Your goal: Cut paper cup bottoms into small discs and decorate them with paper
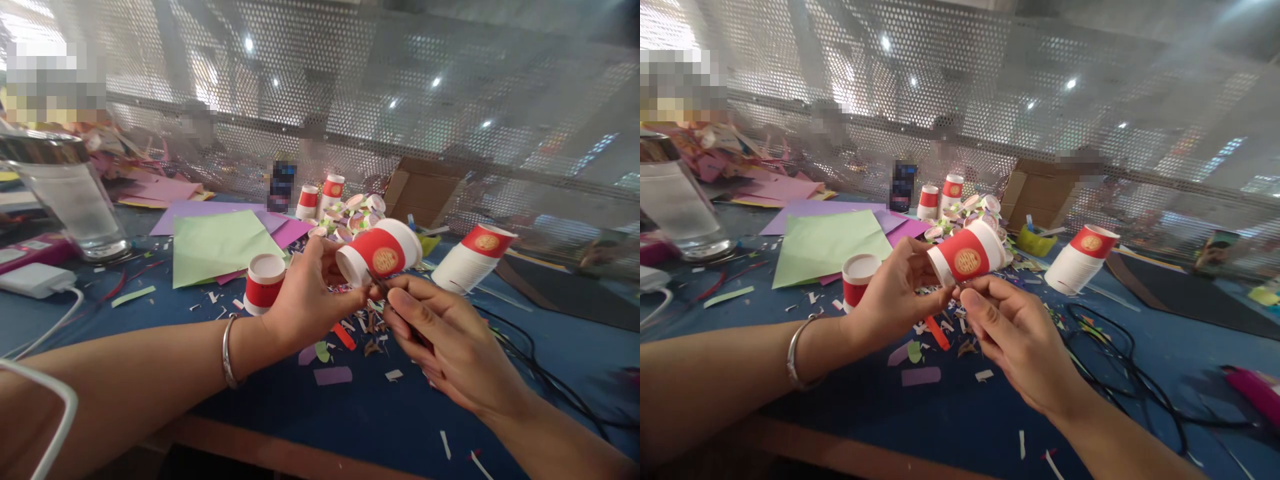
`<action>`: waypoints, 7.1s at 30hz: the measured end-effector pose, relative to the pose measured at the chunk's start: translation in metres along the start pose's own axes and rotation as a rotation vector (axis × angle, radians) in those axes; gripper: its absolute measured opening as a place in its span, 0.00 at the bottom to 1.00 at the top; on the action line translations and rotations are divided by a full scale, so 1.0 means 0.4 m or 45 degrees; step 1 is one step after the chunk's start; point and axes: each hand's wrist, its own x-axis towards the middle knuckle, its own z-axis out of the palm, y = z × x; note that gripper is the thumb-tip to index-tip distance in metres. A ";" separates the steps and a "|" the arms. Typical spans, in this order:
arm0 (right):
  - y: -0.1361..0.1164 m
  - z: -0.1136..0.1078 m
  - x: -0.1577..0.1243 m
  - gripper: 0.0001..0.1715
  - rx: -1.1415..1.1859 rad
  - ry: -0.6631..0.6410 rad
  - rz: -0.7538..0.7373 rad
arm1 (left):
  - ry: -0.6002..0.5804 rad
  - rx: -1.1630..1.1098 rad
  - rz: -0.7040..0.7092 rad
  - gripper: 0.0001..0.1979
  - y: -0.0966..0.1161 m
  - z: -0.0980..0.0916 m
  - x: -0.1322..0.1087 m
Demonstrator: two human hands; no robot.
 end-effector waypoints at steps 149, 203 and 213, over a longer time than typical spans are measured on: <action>0.041 0.026 -0.010 0.23 -0.051 0.240 -0.101 | -0.167 0.191 0.120 0.12 0.048 -0.006 -0.024; 0.056 0.024 -0.016 0.21 -0.016 0.195 -0.181 | -0.133 0.709 0.451 0.16 0.057 -0.029 -0.026; 0.047 0.014 -0.013 0.20 -0.031 0.215 -0.205 | -0.102 -0.201 -0.088 0.21 0.053 0.005 -0.009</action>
